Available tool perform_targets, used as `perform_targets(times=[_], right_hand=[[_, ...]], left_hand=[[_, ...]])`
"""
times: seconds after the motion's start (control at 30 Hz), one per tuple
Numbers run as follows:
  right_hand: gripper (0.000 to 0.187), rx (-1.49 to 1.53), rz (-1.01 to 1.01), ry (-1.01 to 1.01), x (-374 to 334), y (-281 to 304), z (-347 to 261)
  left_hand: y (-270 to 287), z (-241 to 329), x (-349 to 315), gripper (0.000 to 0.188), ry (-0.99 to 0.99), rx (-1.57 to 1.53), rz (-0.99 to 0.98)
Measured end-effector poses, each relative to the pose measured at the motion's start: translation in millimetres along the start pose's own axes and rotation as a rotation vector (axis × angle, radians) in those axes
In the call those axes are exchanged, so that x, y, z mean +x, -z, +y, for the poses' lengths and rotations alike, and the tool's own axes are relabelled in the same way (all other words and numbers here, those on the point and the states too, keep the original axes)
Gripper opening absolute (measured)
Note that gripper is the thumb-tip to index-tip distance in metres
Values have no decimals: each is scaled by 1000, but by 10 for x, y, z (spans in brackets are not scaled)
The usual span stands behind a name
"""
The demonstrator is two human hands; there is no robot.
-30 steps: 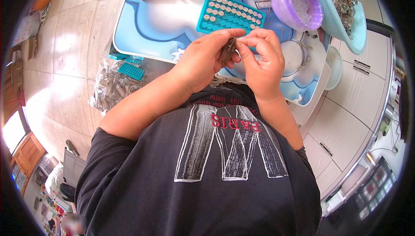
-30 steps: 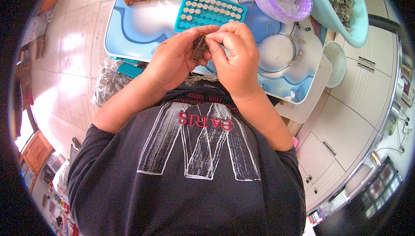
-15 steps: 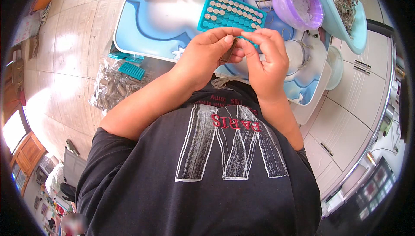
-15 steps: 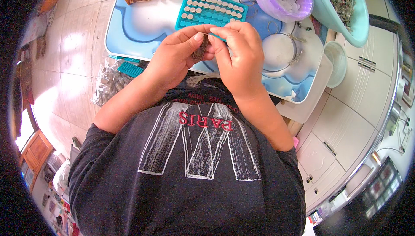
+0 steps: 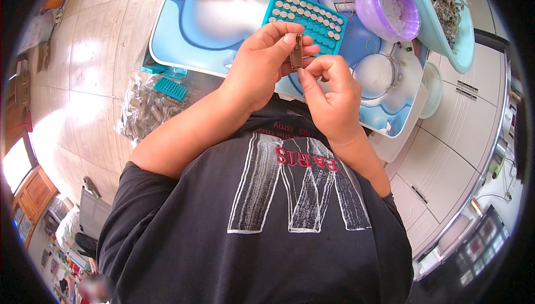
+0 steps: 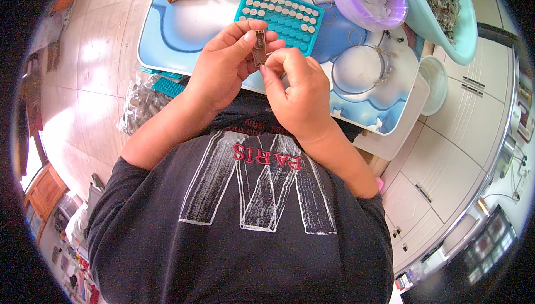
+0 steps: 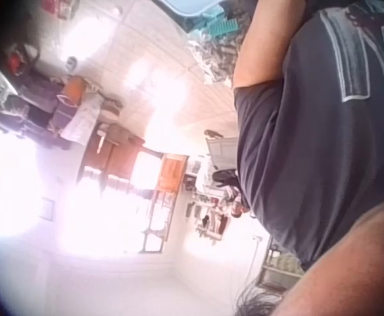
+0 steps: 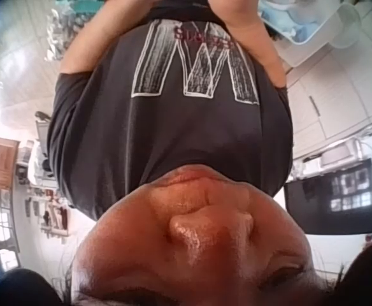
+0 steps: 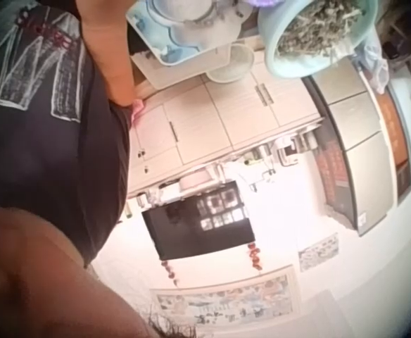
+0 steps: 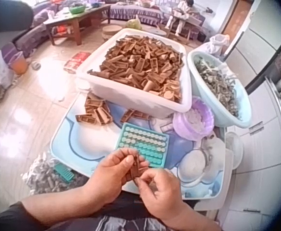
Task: The person assembles small brown components by hand, then places them into a blue organizing tray.
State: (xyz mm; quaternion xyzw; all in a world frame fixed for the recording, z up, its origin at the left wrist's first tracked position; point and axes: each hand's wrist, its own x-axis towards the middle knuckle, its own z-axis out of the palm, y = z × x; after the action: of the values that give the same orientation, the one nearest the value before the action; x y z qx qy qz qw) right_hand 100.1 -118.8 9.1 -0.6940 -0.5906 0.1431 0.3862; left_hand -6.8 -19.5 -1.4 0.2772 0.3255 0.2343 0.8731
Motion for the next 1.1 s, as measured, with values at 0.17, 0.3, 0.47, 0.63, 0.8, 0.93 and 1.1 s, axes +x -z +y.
perform_targets(times=[0.17,0.3,0.47,0.63,0.8,0.93,1.1], right_hand=[[15,524,48,-312,-40,-70,-17],[17,630,106,-276,-51,-79,-18],[18,452,66,-210,-50,-95,10],[15,263,33,-104,-32,-79,33],[15,-8,49,95,57,-61,-19],[15,87,13,-73,34,-112,-20],[18,51,-23,34,100,-87,-1]], left_hand=[[-1,20,-5,25,-2,7,0],[-1,24,-5,25,-11,-2,-15],[-12,40,-5,25,-26,-6,-10],[-3,30,5,25,-33,-20,-23],[12,19,16,25,-38,-34,-19],[-2,27,-16,25,-26,4,1],[77,23,-15,26,-28,-48,0]])
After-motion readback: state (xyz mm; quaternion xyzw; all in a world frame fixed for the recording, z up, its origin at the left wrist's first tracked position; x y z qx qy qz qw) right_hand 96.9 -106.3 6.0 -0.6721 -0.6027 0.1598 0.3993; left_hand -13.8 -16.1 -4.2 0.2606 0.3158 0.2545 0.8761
